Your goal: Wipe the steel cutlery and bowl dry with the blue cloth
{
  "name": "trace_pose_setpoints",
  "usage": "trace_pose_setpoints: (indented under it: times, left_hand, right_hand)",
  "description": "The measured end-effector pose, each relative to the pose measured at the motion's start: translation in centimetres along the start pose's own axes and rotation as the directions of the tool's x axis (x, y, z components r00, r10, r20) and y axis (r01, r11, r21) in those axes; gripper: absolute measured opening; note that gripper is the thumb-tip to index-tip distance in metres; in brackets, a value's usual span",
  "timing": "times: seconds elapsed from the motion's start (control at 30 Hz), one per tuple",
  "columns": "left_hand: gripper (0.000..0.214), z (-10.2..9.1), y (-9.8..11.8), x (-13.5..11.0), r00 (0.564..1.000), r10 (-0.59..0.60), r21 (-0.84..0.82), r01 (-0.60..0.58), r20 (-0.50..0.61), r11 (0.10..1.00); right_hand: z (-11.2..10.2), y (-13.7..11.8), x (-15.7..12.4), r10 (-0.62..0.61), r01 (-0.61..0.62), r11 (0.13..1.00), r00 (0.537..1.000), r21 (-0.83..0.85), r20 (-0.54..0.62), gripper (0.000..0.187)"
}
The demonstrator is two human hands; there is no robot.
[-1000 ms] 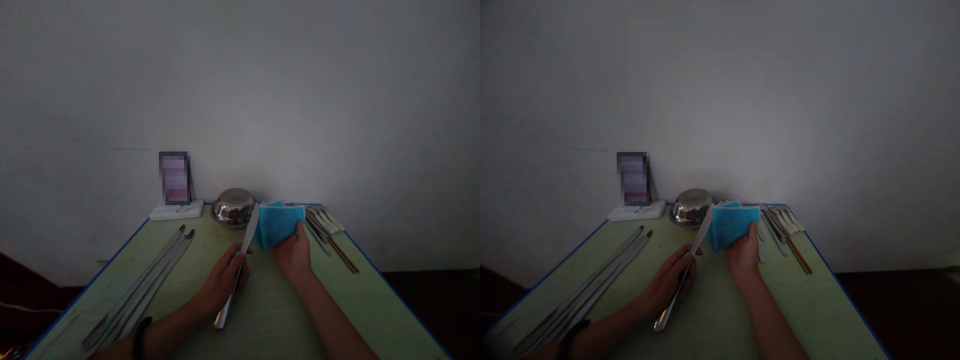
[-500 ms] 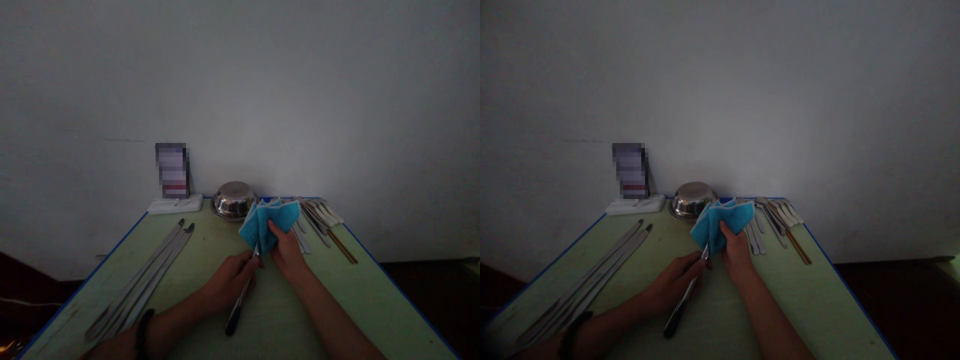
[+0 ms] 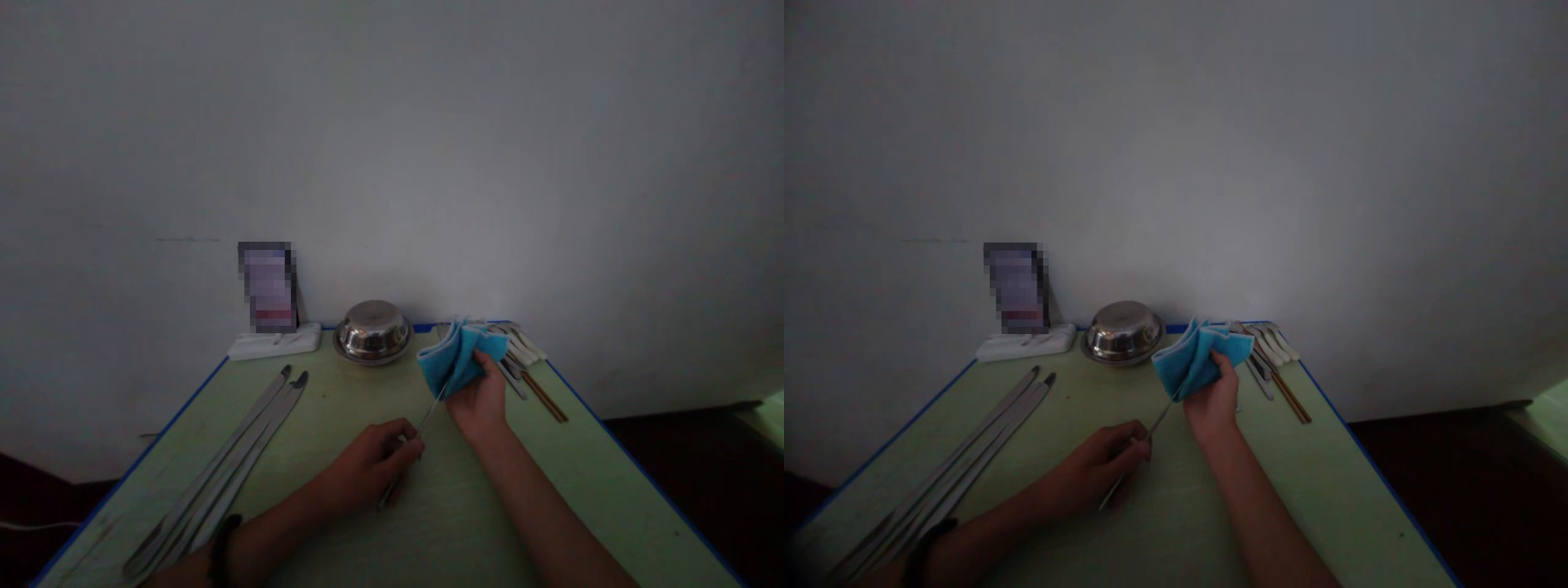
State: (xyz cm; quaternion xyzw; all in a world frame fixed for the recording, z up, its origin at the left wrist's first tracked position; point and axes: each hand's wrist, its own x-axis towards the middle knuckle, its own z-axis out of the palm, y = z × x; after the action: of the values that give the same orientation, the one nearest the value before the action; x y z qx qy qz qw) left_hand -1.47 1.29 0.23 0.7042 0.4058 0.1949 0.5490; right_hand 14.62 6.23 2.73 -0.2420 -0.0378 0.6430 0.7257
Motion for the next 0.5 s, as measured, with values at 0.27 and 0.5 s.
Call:
trace_pose_setpoints:
  times: [0.27,0.5]
  left_hand:
    - [0.026,0.0,-0.5,0.3,0.993,0.044,0.025,-0.042,-0.110,0.999]
    - [0.029,-0.1,-0.5,0.3,0.990,0.060,0.070,-0.051,-0.129,0.996]
  right_hand:
    - [-0.4,1.8,-0.1,0.073,-0.060,0.980,0.995,-0.188,0.065,0.016]
    - [-0.9,3.1,-0.4,0.044,-0.006,0.934,0.994,-0.356,0.098,0.021]
